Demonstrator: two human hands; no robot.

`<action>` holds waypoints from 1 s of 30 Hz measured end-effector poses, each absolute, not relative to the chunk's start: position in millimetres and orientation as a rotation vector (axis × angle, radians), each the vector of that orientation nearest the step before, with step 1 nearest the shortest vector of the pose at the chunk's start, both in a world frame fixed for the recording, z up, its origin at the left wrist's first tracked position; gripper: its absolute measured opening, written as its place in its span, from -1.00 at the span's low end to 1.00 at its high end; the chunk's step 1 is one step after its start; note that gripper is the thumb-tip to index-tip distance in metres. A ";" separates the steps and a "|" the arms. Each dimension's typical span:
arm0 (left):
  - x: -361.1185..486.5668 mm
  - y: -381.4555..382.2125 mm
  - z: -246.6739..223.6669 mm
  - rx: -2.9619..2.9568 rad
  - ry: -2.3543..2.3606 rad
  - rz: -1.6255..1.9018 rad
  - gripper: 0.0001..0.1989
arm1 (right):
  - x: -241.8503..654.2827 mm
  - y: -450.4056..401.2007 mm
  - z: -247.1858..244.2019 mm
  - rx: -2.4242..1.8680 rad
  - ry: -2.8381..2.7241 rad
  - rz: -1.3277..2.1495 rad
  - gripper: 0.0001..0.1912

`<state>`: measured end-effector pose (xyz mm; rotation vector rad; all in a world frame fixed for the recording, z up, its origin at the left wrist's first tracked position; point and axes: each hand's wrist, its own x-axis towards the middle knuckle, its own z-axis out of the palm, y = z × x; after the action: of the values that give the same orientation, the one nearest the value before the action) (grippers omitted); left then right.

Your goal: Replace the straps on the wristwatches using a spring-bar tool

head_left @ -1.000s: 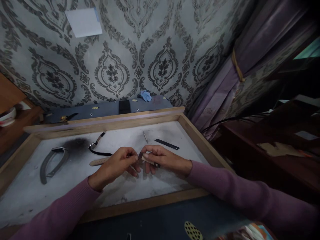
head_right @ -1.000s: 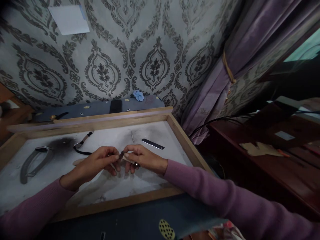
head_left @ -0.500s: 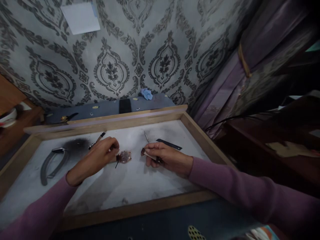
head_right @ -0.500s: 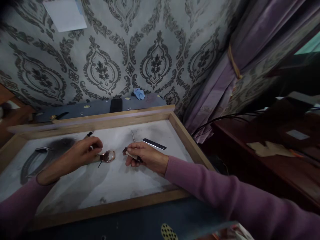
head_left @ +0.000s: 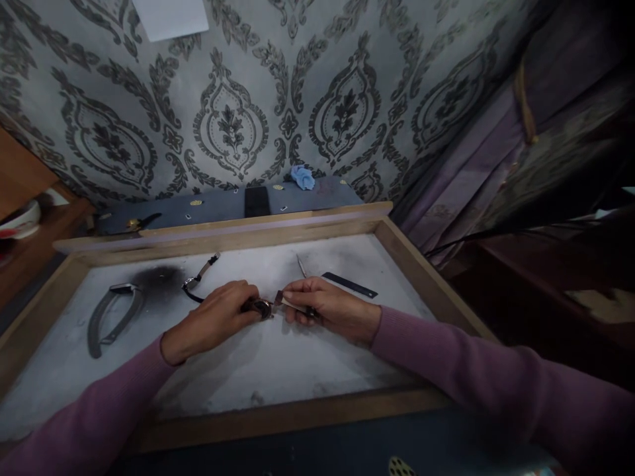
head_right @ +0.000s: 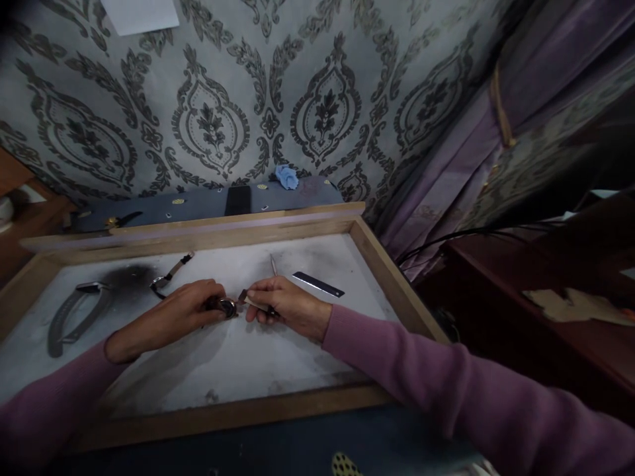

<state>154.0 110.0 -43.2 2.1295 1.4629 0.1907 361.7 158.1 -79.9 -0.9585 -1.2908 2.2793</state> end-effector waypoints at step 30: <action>151.9 114.4 -56.9 1.287 1.038 0.378 -0.76 | 365.9 157.3 -77.5 -0.844 -1.608 2.217 -0.80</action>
<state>151.9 114.4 -56.9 1.2873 1.0380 0.3783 365.9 157.3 -77.5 -0.8439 -1.6079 2.2165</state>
